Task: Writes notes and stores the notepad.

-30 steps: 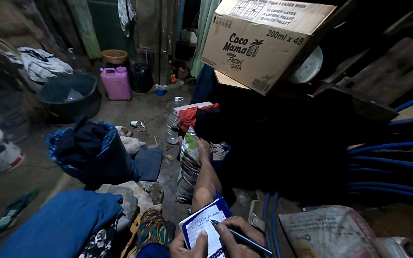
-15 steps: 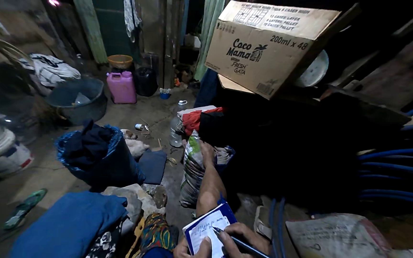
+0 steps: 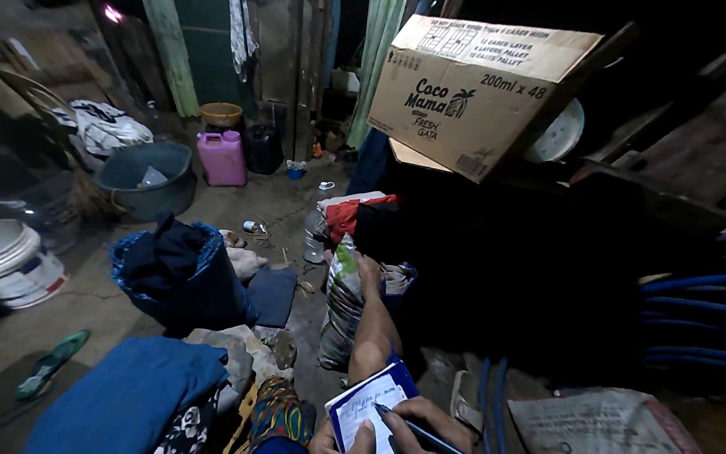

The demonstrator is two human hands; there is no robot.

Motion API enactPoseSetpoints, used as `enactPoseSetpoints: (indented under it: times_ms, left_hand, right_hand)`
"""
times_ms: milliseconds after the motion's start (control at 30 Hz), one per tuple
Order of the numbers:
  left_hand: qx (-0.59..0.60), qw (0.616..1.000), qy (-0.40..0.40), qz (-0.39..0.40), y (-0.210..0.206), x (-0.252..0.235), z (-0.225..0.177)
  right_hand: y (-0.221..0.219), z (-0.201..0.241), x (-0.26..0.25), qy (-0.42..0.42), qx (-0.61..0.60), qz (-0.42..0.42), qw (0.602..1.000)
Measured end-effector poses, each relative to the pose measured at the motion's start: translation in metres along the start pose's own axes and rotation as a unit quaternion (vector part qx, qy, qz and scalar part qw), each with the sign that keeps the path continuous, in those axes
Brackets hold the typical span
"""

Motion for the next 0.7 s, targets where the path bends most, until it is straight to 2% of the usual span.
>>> enactPoseSetpoints:
  times_ms: [700]
  left_hand:
    - [-0.017, 1.0, -0.003, -0.003, 0.0003, -0.0001, -0.0032]
  right_hand:
    - [-0.0027, -0.0034, -0.0001, -0.014, -0.001, -0.001, 1.0]
Point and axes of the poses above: each hand's wrist, its own x-axis away from the middle knuckle, its own y-axis out of the back of the hand, z = x × y, the point moved 10 cm from there along -x, towards the middle knuckle, and after that the axes turned 11 degrees about -y, right-handed, at the moved point
